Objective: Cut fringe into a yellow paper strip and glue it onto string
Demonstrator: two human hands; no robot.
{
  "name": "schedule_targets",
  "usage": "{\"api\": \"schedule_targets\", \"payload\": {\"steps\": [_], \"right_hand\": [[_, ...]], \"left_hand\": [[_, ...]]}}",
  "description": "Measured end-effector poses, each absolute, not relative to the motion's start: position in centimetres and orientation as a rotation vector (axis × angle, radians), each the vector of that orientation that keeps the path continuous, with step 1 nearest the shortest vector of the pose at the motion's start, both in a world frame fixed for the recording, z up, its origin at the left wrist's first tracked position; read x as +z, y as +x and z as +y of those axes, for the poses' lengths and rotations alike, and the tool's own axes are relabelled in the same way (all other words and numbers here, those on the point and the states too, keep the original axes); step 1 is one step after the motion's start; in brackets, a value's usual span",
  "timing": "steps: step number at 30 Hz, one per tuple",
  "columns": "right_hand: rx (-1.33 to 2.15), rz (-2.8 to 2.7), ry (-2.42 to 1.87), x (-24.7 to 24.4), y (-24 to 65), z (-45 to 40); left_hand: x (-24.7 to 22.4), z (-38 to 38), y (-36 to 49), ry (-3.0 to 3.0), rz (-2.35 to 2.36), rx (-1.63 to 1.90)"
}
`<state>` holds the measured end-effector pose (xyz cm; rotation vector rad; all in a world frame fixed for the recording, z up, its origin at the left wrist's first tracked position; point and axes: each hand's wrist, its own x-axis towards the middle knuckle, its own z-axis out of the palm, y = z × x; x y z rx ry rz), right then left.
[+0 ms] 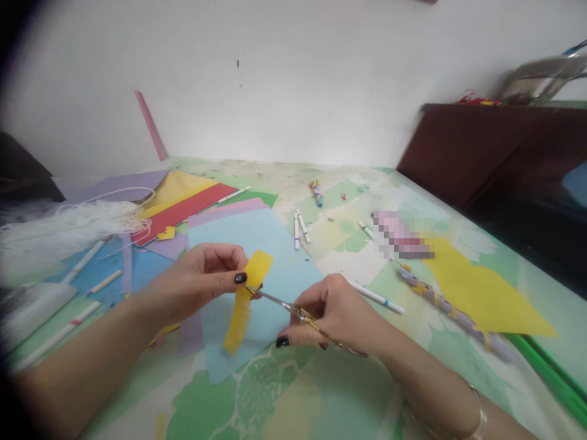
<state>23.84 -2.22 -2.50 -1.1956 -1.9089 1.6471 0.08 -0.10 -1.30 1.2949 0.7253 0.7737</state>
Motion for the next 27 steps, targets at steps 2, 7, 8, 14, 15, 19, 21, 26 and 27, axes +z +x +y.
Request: {"api": "schedule_targets", "payload": {"steps": [2,7,8,14,15,19,21,26,27], "right_hand": [[1.650,-1.897,-1.188,-2.47,23.77,-2.23],[1.679,-1.882,-1.127,-2.46,23.67,-2.38],[1.679,-1.887,-1.116,-2.50,23.71,-2.41],[1.670,-1.901,-1.150,-2.71,24.17,-2.38],[1.677,-1.895,-1.152,-2.71,24.19,-2.34],[1.684,-1.883,-1.158,-2.61,24.07,-2.17],[1.686,-1.881,-1.145,-2.56,23.99,-2.12],[1.687,-1.893,-1.159,-2.53,23.90,-2.10],[1.682,-1.893,-1.169,-2.53,23.88,-2.10]], "left_hand": [[-1.25,-0.11,0.09,1.297,0.734,0.773],[-1.26,-0.10,0.07,1.292,0.731,0.778],[-1.27,-0.11,0.07,1.291,0.729,0.778],[-1.21,-0.03,0.12,1.271,0.700,0.790],[-1.19,0.00,0.13,1.271,0.698,0.790],[-1.16,-0.02,0.14,1.273,0.712,0.787],[-1.17,-0.08,0.14,1.275,0.715,0.785],[-1.24,-0.14,0.18,1.281,0.724,0.785],[-1.24,-0.12,0.20,1.285,0.722,0.786]]}}
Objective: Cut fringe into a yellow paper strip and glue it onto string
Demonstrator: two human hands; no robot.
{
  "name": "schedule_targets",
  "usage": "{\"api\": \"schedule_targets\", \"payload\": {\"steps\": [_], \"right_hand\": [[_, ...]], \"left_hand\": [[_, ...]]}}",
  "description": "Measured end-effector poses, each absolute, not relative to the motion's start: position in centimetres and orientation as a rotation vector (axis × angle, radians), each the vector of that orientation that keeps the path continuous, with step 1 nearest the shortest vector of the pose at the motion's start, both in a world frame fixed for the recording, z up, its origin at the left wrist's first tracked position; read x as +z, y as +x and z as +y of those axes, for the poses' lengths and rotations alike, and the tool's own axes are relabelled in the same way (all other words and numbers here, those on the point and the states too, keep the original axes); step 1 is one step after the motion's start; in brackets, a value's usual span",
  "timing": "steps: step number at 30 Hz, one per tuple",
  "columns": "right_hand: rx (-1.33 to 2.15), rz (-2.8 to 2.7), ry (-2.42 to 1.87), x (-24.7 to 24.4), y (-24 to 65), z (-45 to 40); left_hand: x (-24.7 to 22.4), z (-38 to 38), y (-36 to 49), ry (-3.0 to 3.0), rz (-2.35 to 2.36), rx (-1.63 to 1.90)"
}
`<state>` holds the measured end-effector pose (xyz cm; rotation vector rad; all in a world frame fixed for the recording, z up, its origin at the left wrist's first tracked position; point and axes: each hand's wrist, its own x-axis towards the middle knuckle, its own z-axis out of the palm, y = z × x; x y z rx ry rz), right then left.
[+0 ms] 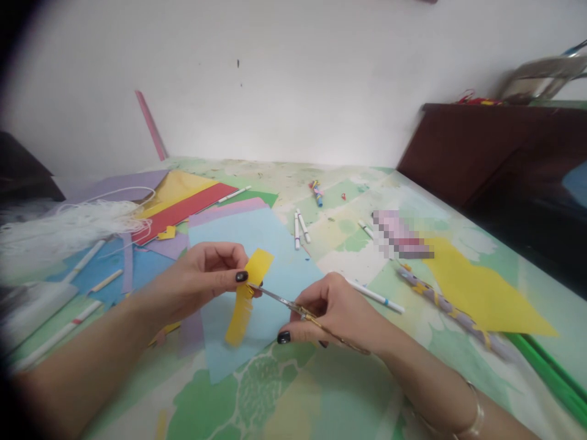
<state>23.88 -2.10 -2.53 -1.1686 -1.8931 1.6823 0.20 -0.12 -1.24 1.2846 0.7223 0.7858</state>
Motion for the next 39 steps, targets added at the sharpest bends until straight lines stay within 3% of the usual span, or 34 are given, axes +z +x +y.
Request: {"api": "schedule_targets", "payload": {"steps": [39], "right_hand": [[1.664,-1.889,-1.155,-2.49,23.95,-2.24]], "left_hand": [[-1.18,0.02,0.27,1.207,0.670,0.792]]}}
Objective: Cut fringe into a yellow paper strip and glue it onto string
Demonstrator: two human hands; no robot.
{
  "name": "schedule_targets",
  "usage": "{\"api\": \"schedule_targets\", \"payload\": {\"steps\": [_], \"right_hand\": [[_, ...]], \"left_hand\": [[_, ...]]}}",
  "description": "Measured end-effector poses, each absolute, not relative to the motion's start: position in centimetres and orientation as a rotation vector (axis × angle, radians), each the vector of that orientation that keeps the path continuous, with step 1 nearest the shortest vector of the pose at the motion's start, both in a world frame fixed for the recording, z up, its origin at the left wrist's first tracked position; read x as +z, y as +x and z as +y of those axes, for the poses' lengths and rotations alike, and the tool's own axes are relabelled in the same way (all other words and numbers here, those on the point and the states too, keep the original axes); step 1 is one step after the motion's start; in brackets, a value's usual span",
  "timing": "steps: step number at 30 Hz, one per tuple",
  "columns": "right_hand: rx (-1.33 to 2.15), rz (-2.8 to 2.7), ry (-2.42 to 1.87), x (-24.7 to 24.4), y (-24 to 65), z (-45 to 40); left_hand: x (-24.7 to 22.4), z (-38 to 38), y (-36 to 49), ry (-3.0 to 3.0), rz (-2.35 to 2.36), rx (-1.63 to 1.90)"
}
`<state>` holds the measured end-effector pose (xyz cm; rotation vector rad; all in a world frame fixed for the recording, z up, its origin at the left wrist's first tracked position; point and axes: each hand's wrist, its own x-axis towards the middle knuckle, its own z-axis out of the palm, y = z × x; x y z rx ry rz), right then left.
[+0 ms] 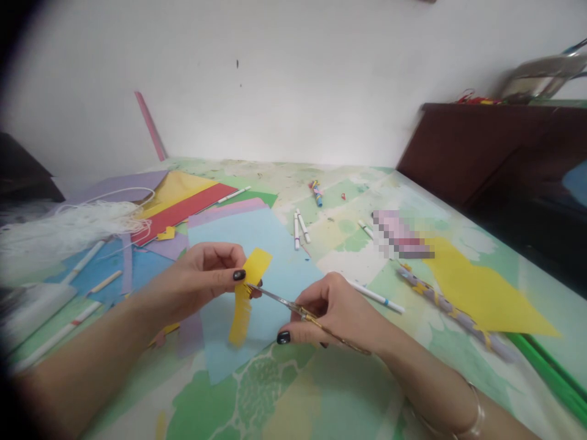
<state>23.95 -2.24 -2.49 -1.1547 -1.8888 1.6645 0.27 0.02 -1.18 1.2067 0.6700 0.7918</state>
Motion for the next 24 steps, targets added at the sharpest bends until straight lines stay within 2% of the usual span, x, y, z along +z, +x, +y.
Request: {"api": "schedule_targets", "payload": {"steps": [24], "right_hand": [[1.672,-1.880,-1.149,-2.46,23.92,-2.18]], "left_hand": [[-1.33,-0.02,0.22,1.282,0.727,0.788]]}}
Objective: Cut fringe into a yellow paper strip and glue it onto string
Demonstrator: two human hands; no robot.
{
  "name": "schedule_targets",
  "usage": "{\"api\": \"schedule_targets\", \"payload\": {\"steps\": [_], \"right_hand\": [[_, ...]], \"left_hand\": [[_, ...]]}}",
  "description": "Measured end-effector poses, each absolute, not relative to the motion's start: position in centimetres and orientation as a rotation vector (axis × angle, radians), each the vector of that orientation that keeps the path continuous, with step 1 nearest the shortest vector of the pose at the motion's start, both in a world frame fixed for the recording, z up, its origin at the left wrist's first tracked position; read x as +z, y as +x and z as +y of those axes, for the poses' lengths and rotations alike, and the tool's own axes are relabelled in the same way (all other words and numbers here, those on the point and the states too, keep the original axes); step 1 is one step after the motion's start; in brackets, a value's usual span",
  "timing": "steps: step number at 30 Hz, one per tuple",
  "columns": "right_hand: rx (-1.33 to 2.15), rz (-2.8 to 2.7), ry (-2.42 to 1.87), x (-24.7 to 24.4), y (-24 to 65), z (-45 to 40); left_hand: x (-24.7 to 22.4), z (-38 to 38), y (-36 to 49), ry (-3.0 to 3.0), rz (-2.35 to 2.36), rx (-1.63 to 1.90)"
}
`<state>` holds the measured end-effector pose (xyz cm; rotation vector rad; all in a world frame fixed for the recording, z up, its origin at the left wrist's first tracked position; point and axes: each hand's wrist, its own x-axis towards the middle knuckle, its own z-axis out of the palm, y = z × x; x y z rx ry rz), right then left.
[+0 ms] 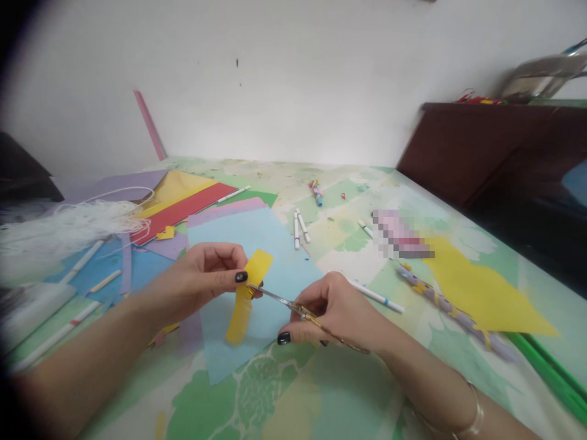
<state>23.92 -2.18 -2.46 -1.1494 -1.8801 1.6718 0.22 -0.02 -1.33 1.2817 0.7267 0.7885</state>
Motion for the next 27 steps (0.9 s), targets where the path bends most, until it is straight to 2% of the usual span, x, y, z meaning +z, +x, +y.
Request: {"api": "schedule_targets", "payload": {"steps": [27], "right_hand": [[1.628,-1.903,-1.186,-2.62,23.89,-2.05]], "left_hand": [[-1.32,0.00,0.35,1.265,0.719,0.792]]}}
